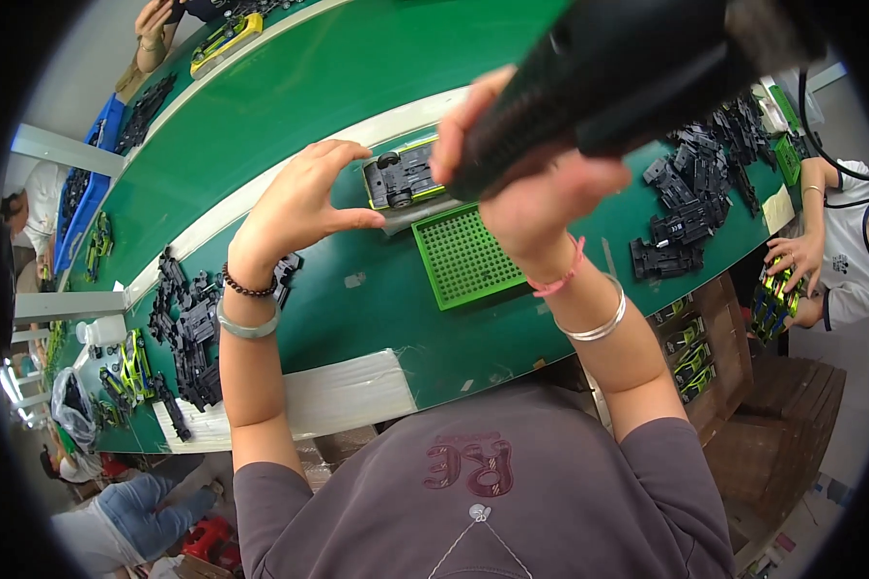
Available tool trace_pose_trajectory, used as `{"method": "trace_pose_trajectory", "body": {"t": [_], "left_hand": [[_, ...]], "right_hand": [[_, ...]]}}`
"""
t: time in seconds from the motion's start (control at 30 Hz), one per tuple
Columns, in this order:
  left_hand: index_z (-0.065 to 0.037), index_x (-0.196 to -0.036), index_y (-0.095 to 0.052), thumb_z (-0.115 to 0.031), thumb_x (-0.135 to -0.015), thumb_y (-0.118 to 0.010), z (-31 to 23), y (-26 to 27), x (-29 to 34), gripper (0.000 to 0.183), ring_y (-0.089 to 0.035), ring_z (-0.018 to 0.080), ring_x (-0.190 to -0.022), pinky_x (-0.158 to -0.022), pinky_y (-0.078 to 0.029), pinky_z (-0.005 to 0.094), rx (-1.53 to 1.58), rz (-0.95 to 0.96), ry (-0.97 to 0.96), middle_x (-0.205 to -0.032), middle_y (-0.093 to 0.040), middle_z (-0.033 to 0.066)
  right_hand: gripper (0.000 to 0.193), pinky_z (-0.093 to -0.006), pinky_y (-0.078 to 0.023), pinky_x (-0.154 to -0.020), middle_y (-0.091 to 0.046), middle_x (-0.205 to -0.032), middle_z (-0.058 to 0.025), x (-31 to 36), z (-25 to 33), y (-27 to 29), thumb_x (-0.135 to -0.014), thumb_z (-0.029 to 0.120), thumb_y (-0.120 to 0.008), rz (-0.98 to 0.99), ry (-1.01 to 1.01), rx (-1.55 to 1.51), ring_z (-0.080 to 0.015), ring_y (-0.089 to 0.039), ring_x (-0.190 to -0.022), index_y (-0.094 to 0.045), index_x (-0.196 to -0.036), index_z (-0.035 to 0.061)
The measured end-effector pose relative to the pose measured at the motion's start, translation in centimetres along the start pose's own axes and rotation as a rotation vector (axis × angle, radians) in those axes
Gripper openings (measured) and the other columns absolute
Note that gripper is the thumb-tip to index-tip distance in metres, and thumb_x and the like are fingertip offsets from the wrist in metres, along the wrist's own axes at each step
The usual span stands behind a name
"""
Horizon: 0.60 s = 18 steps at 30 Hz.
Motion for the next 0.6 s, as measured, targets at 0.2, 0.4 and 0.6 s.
{"method": "trace_pose_trajectory", "body": {"t": [0.2,0.4,0.6], "left_hand": [[0.0,-0.096,-0.059,-0.031,-0.06,-0.077,0.6,-0.7,-0.3,0.051,-0.056,0.0334,-0.088,-0.078,-0.045,0.0394,0.016,0.029,-0.016,-0.091,-0.059,0.0165],[-0.002,-0.096,-0.06,-0.028,-0.06,-0.078,0.6,-0.8,-0.1,0.048,-0.056,0.0324,-0.085,-0.075,-0.046,0.0391,0.077,-0.033,-0.02,-0.088,-0.059,0.0156],[-0.003,-0.095,-0.061,-0.025,-0.058,-0.078,0.5,-0.6,-0.2,0.046,-0.056,0.032,-0.084,-0.074,-0.046,0.0393,0.077,0.03,0.011,-0.086,-0.059,0.0155]], "right_hand": [[0.099,-0.0265,-0.045,-0.048,-0.054,-0.058,-0.0107,-2.6,-3.4,-3.5,-0.055,0.092,-0.023,0.118,-0.015,0.194,-0.0176,-0.053,-0.049,-0.049,-0.083,0.0007],[0.094,-0.0249,-0.044,-0.049,-0.053,-0.059,-0.0094,-2.4,-6.0,-3.9,-0.057,0.09,-0.031,0.177,-0.083,0.223,-0.0159,-0.053,-0.051,-0.049,-0.082,0.0012],[0.092,-0.025,-0.044,-0.049,-0.053,-0.06,-0.0085,-2.2,-6.6,-3.9,-0.06,0.088,-0.034,0.198,-0.106,0.217,-0.0153,-0.053,-0.052,-0.049,-0.081,0.0004]]}}
Point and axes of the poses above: each hand's wrist, its own x-axis away from the middle knuckle, its own y-axis out of the back of the hand, z = x × y, the point moved 3 cm from there along -x, towards the middle knuckle
